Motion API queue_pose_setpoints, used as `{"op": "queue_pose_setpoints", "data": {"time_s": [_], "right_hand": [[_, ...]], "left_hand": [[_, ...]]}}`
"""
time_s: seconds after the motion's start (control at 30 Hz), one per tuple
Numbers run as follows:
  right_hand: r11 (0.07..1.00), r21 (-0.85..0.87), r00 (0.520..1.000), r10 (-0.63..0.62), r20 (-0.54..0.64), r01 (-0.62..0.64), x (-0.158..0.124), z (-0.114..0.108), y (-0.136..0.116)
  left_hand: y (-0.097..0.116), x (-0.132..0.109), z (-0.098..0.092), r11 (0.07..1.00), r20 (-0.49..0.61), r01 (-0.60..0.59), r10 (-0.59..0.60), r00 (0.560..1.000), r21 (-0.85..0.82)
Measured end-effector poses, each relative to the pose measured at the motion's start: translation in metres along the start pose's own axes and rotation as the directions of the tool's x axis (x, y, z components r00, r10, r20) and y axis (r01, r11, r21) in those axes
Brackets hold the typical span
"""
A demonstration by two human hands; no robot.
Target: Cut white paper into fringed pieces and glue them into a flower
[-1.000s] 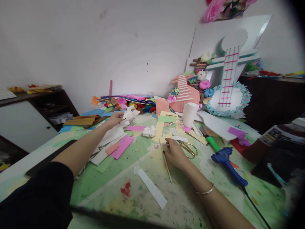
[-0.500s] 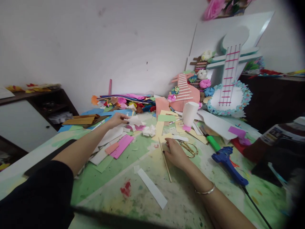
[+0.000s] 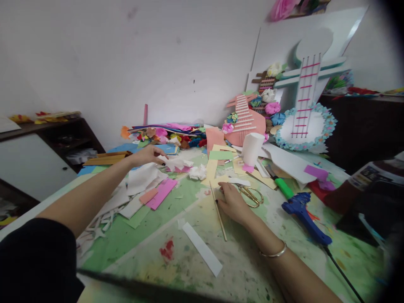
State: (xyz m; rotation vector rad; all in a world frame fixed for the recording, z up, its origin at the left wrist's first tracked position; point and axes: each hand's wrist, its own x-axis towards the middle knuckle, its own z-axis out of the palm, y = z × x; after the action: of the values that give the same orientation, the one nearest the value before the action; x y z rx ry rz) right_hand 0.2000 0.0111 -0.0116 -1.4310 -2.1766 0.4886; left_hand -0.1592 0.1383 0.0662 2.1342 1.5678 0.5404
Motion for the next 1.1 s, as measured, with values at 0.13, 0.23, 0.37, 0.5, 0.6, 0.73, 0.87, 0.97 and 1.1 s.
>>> {"op": "queue_pose_setpoints", "data": {"time_s": [0.13,0.23,0.37,0.5,0.6,0.73,0.87,0.97,1.1], "right_hand": [[1.0,0.02,1.0,-0.009,-0.018,0.01,0.0,0.002,0.002],[0.999,0.049,0.999,-0.01,-0.044,0.012,0.002,0.006,0.008],[0.994,0.109,0.995,0.022,-0.098,-0.012,0.002,0.01,0.018],[0.989,0.146,0.989,0.057,-0.14,-0.036,-0.004,0.012,0.024],[0.988,0.15,0.985,0.052,-0.164,-0.027,-0.008,0.013,0.024],[0.982,0.186,0.983,0.061,-0.171,-0.029,-0.009,0.012,0.023],[0.971,0.236,0.985,0.072,-0.157,-0.034,-0.007,0.009,0.024],[0.955,0.294,0.991,0.079,-0.109,-0.044,-0.006,0.004,0.024],[0.93,0.36,0.995,0.095,-0.044,-0.073,-0.007,-0.004,0.025]], "left_hand": [[-0.003,-0.01,-0.017,0.999,0.091,-0.004,0.008,0.996,-0.043],[-0.006,-0.02,-0.029,1.0,0.171,0.025,-0.026,0.985,0.009],[-0.012,-0.03,-0.036,0.98,0.213,0.03,-0.074,0.974,0.199],[-0.011,-0.034,-0.034,0.928,0.157,0.01,-0.074,0.985,0.372],[-0.003,-0.028,-0.029,0.884,0.125,-0.036,-0.025,0.992,0.466],[0.013,-0.005,-0.009,0.866,0.172,-0.136,0.059,0.983,0.481],[0.029,0.031,0.025,0.844,0.216,-0.222,0.129,0.968,0.489],[0.033,0.06,0.049,0.83,0.214,-0.243,0.153,0.965,0.503],[0.028,0.089,0.07,0.82,0.228,-0.226,0.12,0.966,0.526]]}}
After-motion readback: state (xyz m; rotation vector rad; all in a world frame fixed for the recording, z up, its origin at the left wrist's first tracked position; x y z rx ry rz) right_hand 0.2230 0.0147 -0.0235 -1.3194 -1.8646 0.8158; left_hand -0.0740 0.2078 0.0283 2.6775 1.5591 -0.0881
